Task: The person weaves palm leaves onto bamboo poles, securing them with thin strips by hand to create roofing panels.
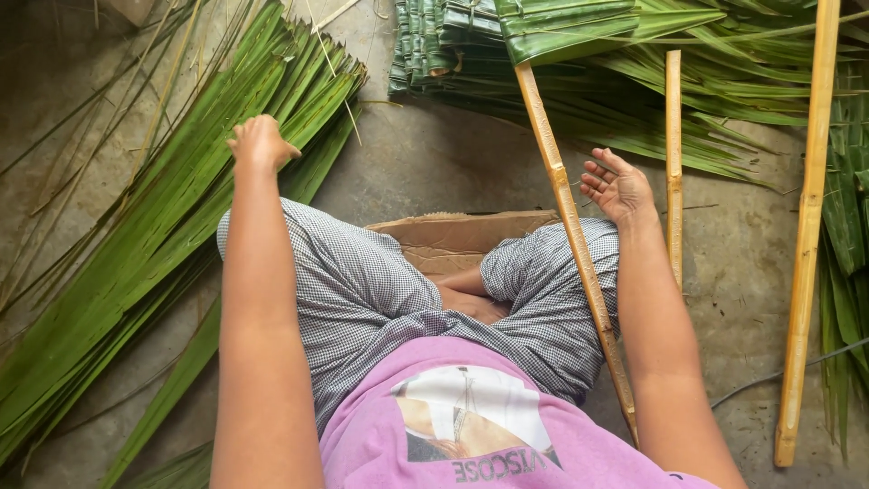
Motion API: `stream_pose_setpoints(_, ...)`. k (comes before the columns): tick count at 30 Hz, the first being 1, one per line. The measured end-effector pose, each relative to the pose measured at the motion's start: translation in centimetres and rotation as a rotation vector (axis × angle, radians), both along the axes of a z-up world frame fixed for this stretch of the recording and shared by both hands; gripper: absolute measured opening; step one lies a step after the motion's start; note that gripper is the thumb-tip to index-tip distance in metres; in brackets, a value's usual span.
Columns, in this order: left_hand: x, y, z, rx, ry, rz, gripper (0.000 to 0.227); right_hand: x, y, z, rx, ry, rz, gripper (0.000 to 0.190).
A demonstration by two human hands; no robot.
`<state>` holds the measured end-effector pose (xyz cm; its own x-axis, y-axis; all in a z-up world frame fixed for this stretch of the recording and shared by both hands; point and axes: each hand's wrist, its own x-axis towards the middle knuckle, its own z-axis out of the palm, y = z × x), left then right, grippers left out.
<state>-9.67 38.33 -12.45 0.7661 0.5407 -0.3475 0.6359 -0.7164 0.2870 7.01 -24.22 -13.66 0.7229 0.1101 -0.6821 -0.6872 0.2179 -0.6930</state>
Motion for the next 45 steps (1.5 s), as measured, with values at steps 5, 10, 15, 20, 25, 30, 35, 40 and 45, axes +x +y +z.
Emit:
stream_pose_setpoints(5,0.8,-0.1,-1.7,0.014,0.067,-0.022,0.060,-0.7,0.6,1.2,-0.009,-0.020,-0.014,0.041)
stream_pose_setpoints(10,-0.4,-0.7,2.9,0.005,-0.165,-0.020,0.053,-1.2,1.4,2.8,-0.002,-0.024,-0.014,0.040)
stream_pose_setpoints(15,-0.9,-1.2,6.3,-0.027,-0.460,0.006,0.047,-2.1,2.9,5.4,-0.074,-0.023,-0.039,0.033)
stream_pose_setpoints(20,-1.2,0.3,4.8,-0.038,-0.603,-0.046,0.027,-2.0,2.7,5.2,-0.071,-0.020,-0.046,0.031)
stream_pose_setpoints(25,-1.3,0.2,5.0,-0.089,-0.556,0.025,0.050,-2.0,2.7,5.4,-0.071,-0.012,-0.046,0.031)
stream_pose_setpoints(30,-0.4,-2.9,7.8,-0.287,-0.455,-0.047,0.019,-2.1,2.9,7.0,-0.030,-0.119,-0.261,0.023)
stream_pose_setpoints(35,0.4,-5.0,9.0,-0.333,-0.368,-0.041,0.030,-4.8,3.4,13.4,-0.081,-0.364,-0.479,0.008)
stream_pose_setpoints(40,2.0,-6.2,8.0,-0.421,-0.369,-0.111,0.032,-12.4,8.5,20.5,-0.195,-0.757,-0.468,0.010)
stream_pose_setpoints(45,2.8,-5.3,5.2,-0.509,-0.469,-0.180,0.030,-18.8,21.2,18.7,-0.244,-0.705,0.510,0.015)
